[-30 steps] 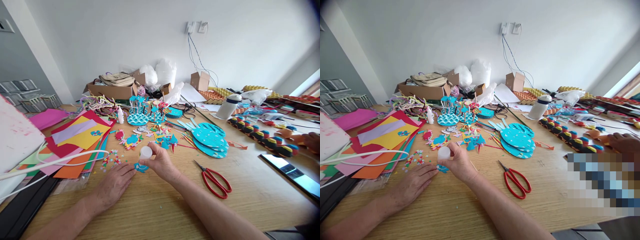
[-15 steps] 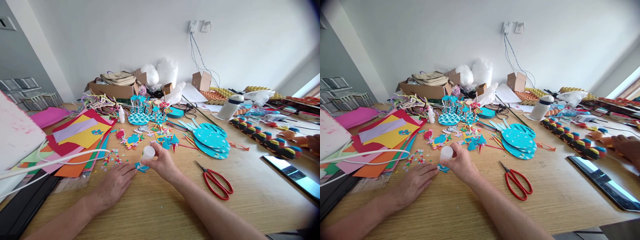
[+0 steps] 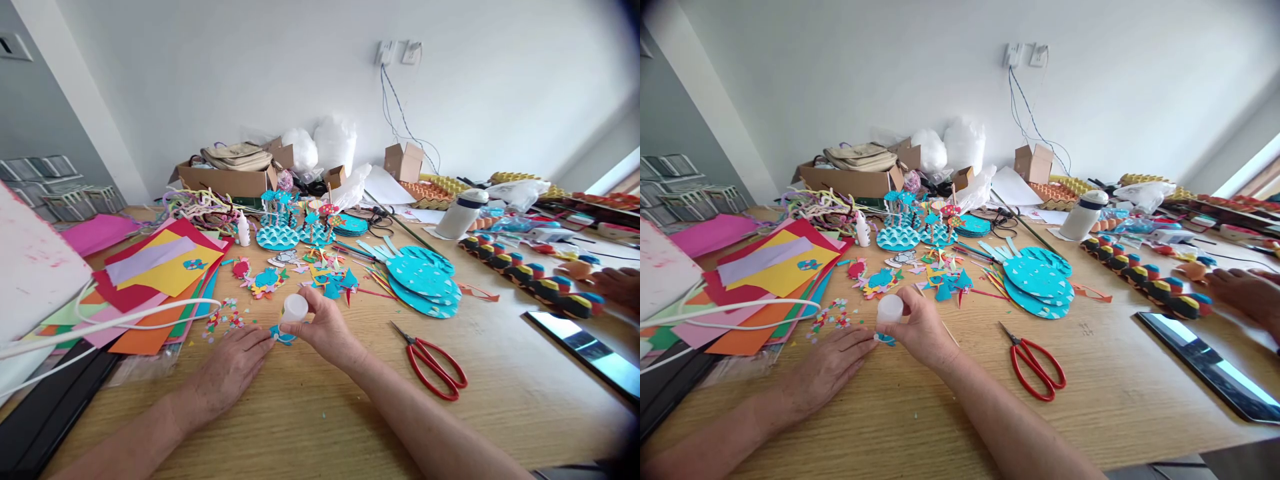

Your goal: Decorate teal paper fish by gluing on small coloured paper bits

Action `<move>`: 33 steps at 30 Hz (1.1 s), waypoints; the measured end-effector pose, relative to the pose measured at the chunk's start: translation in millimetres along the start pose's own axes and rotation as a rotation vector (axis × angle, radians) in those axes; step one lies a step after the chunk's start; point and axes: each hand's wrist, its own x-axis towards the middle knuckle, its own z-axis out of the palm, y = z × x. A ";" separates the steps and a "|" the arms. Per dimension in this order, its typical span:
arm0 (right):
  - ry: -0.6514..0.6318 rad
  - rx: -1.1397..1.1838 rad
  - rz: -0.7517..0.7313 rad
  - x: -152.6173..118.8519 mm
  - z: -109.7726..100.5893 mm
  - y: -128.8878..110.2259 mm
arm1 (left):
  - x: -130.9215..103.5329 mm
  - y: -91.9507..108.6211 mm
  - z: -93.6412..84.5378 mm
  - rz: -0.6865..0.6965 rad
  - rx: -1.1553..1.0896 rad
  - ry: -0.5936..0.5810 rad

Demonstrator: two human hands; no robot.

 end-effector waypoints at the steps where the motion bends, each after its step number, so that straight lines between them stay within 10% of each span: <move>1: 0.014 0.009 0.005 1.4 0.7 1.9 | 0.0 -0.2 0.2 0.002 0.001 -0.005; 33: 0.045 0.015 0.044 5.3 1.5 5.3 | 0.2 -0.6 2.8 -0.014 -0.029 0.010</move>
